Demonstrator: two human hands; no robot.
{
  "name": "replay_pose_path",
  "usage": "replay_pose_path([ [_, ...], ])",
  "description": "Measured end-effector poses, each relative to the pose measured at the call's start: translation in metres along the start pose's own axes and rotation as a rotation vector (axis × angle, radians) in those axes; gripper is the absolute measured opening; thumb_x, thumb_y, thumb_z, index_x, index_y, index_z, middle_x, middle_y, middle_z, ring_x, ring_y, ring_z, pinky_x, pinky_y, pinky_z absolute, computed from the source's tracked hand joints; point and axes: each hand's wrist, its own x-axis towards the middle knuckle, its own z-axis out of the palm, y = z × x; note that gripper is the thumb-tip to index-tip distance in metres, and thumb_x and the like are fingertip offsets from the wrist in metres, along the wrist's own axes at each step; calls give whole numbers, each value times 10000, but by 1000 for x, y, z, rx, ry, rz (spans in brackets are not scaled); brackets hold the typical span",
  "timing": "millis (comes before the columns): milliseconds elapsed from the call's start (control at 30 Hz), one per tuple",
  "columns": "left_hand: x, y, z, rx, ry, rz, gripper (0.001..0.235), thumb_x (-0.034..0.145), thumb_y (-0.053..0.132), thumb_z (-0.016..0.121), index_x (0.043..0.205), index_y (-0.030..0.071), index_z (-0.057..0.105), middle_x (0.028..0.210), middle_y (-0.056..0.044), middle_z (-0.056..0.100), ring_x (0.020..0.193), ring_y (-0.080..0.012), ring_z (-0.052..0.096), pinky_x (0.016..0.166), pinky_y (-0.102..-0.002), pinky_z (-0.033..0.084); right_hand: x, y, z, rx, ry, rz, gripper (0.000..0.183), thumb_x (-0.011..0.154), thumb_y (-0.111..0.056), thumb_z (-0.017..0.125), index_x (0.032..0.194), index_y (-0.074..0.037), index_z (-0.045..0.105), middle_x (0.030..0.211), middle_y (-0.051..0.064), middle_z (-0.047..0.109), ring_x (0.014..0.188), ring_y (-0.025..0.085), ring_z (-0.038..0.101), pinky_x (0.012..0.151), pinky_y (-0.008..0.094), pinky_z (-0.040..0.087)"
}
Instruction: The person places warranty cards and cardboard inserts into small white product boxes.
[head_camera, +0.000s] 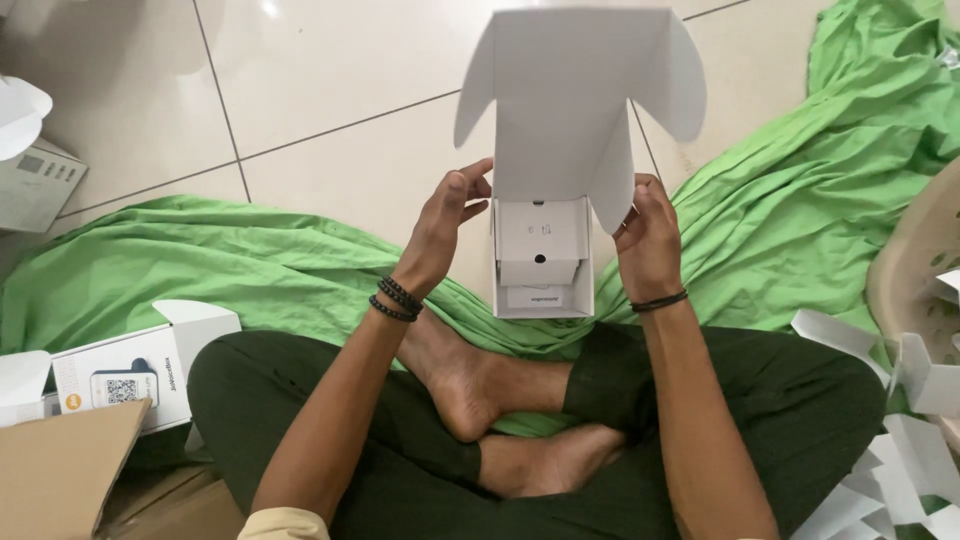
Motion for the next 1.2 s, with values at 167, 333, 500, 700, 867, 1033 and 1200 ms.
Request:
replay_pose_path([
  [167,-5,-2,4,-40,-33,-44,883,989,745,311,1412,1,533,1402,-174,579,1349,-294,557,1152,-442,479,1,17,-17,39,0,-3,276,1127,-261,454,1254,-45,567,1169,56,633,1138,156,587,1004,342,466],
  [333,-5,-6,5,5,-42,-74,860,986,744,312,1366,12,558,1392,-168,581,1382,-288,529,1139,-449,453,-6,1,10,-89,-37,-53,347,1099,-320,438,1207,-17,565,1210,122,623,1330,256,560,1143,413,439],
  [500,-4,0,7,57,-30,-72,801,1003,709,343,1307,11,594,1354,-145,574,1334,-268,552,1078,-415,490,-6,-2,9,-71,-78,-37,395,1085,-346,430,1201,-3,586,1247,152,618,1385,301,524,1178,449,413],
  [700,-2,4,10,18,-14,-189,564,1013,524,552,1213,2,630,1106,-86,639,1069,-185,587,953,-323,487,-3,0,-6,38,-120,46,422,1103,-383,468,1184,0,626,1299,154,625,1394,275,523,1201,444,418],
  [867,-4,7,9,-106,-27,-271,562,988,552,549,1261,69,638,1112,-77,658,1101,-190,612,1010,-344,509,-3,-6,-6,45,-166,84,408,1101,-379,482,1216,-12,620,1344,135,630,1320,253,550,1170,414,440],
  [1033,-5,22,15,-54,-49,-236,656,971,622,477,1296,81,656,1393,-122,595,1337,-259,546,1128,-394,427,-6,-17,1,30,-173,70,429,1097,-383,493,1286,-16,607,1376,144,604,1324,243,551,1165,401,447],
  [1200,-5,19,17,-68,-79,-174,681,976,621,508,1311,48,662,1510,-147,482,1388,-312,508,1150,-440,422,-8,-20,7,-38,-198,54,456,1089,-390,499,1292,4,607,1433,166,581,1328,254,554,1150,392,455],
])
